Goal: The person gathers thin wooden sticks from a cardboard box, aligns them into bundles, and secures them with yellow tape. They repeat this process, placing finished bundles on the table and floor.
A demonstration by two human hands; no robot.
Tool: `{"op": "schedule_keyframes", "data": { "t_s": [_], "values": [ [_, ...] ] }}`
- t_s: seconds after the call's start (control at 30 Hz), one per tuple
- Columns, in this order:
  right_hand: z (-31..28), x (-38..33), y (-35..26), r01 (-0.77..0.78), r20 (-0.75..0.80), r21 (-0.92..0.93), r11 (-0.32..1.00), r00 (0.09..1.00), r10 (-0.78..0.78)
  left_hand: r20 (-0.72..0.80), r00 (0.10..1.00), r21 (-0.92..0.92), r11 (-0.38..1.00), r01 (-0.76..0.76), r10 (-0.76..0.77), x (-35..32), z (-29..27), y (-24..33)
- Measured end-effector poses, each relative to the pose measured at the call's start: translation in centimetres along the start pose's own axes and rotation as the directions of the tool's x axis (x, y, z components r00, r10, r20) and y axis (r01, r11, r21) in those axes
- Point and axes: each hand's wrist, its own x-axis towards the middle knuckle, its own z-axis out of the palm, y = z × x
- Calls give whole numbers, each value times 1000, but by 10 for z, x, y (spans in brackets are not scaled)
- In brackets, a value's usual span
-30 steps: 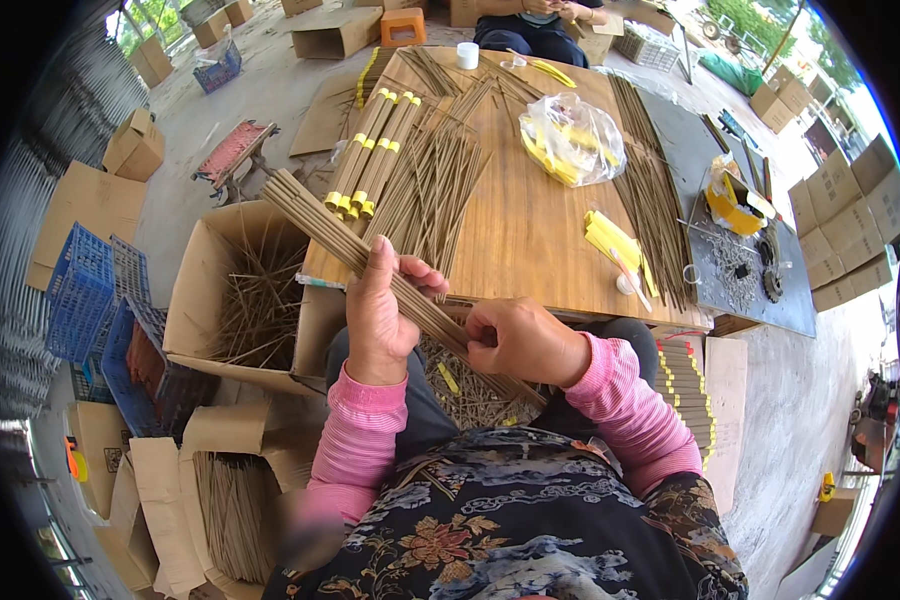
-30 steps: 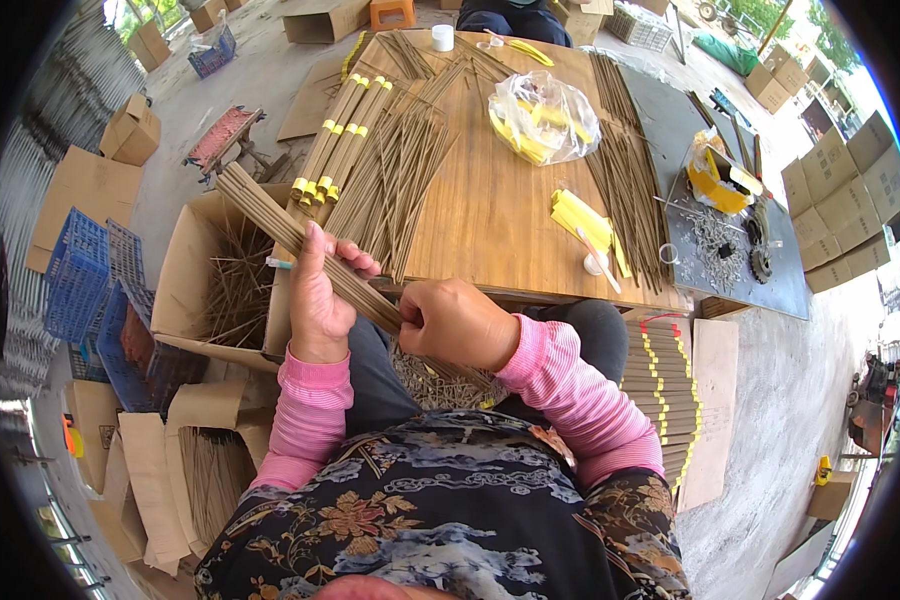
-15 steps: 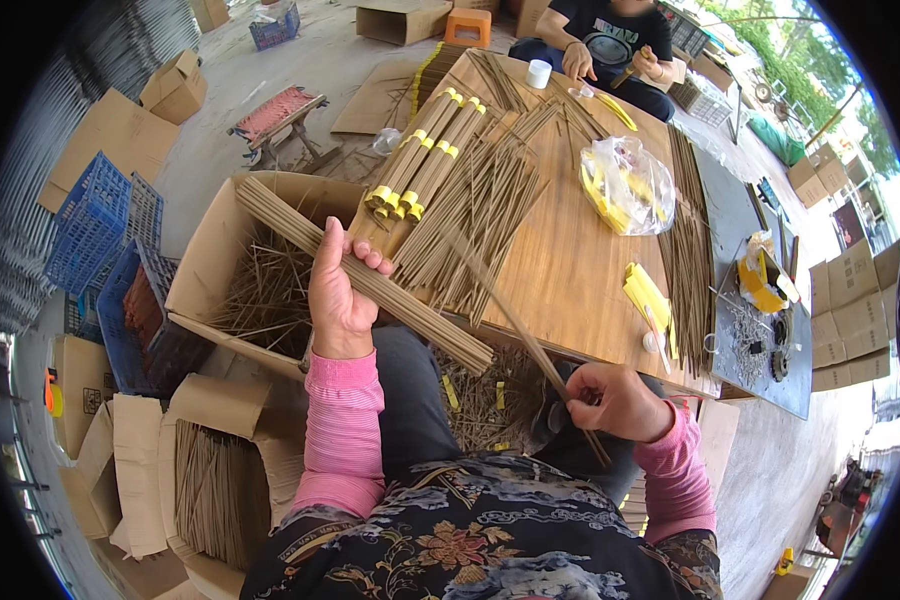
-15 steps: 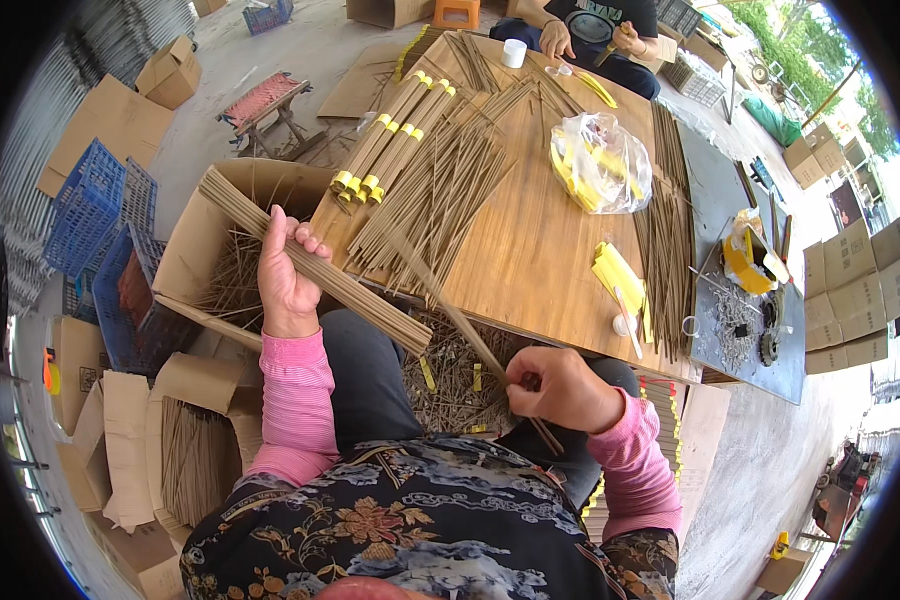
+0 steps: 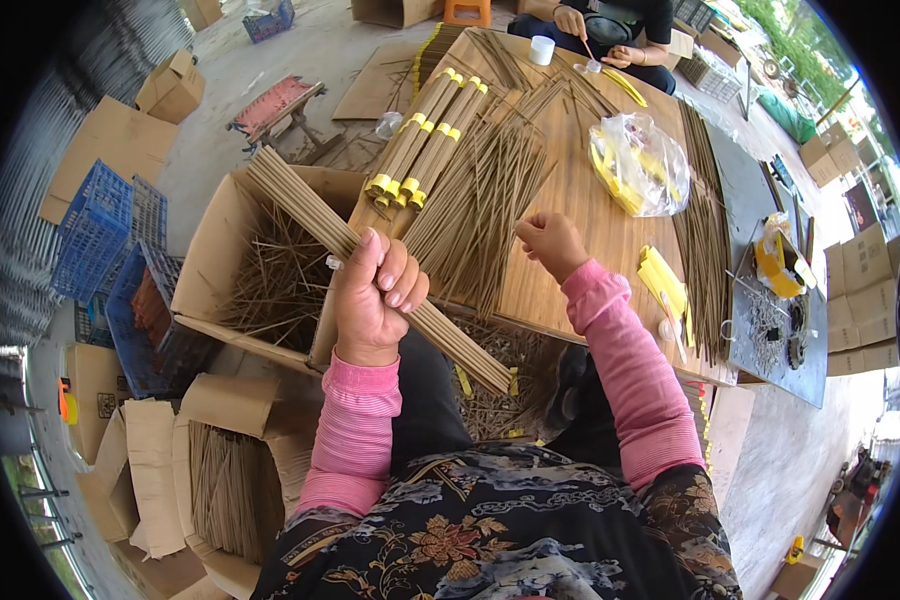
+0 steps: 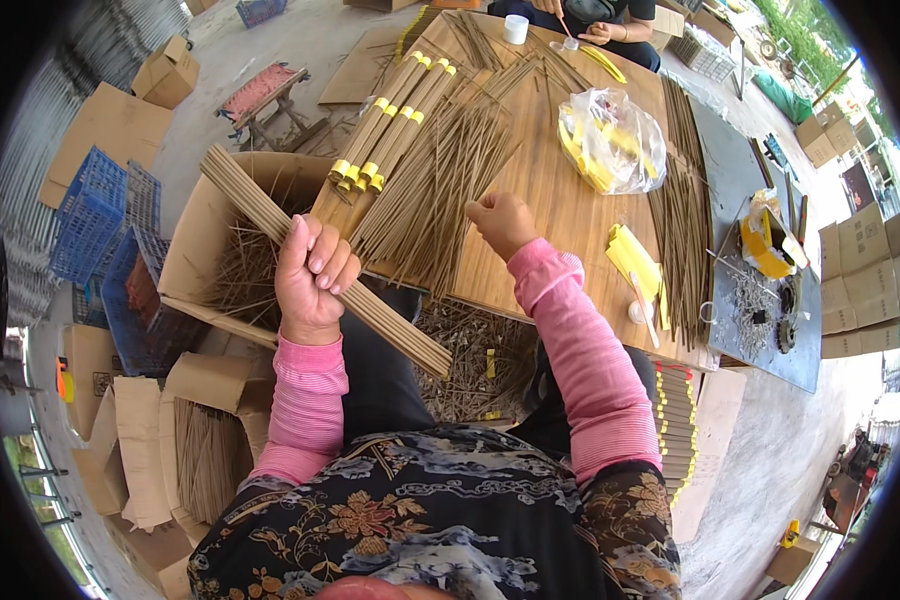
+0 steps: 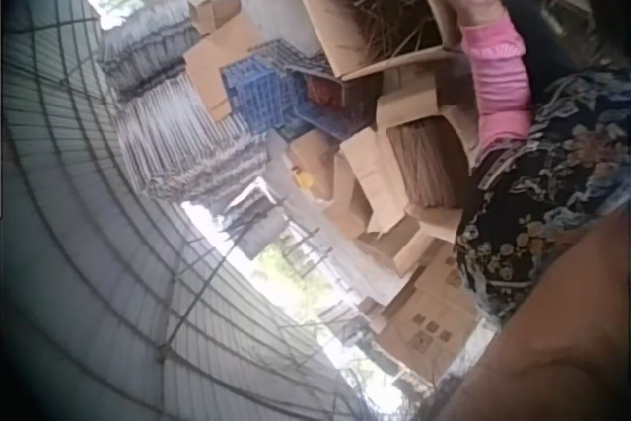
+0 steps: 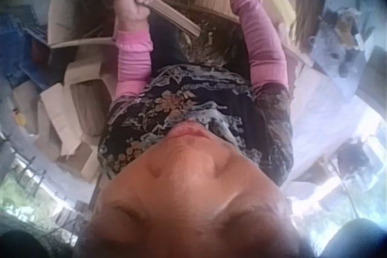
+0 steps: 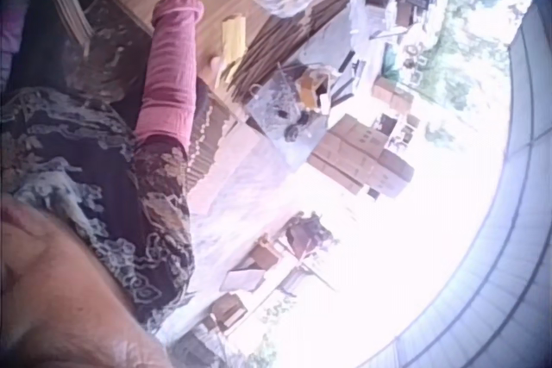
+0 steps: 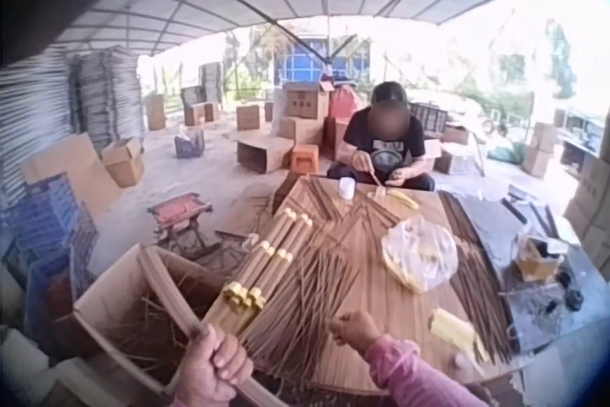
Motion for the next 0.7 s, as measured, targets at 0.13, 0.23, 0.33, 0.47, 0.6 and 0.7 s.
{"op": "schedule_keyframes", "data": {
  "t_s": [0.13, 0.23, 0.33, 0.47, 0.6, 0.7],
  "values": [
    [-7, -85, -47, 210, 235, 358, 910, 923, -305, 76, 997, -32, 999, 31, -28, -1, 9, -12],
    [7, -131, -59, -79, 644, 571, 817, 660, -387, 137, 987, -14, 996, 83, -80, -7, 32, -29],
    [9, -164, -66, -84, 622, 433, 897, 749, -230, 125, 981, 46, 988, 145, -150, -13, 48, -31],
    [11, -181, -59, 386, 174, 111, 916, 900, -401, -36, 999, 177, 984, 22, -16, -18, 60, -31],
    [5, -192, -61, 388, 136, 24, 922, 912, -387, -76, 995, 180, 982, -50, 65, -26, 75, -33],
    [7, -195, -55, 464, 79, 120, 878, 877, -474, -108, 994, 213, 977, 12, 11, -45, 93, -47]
  ]
}}
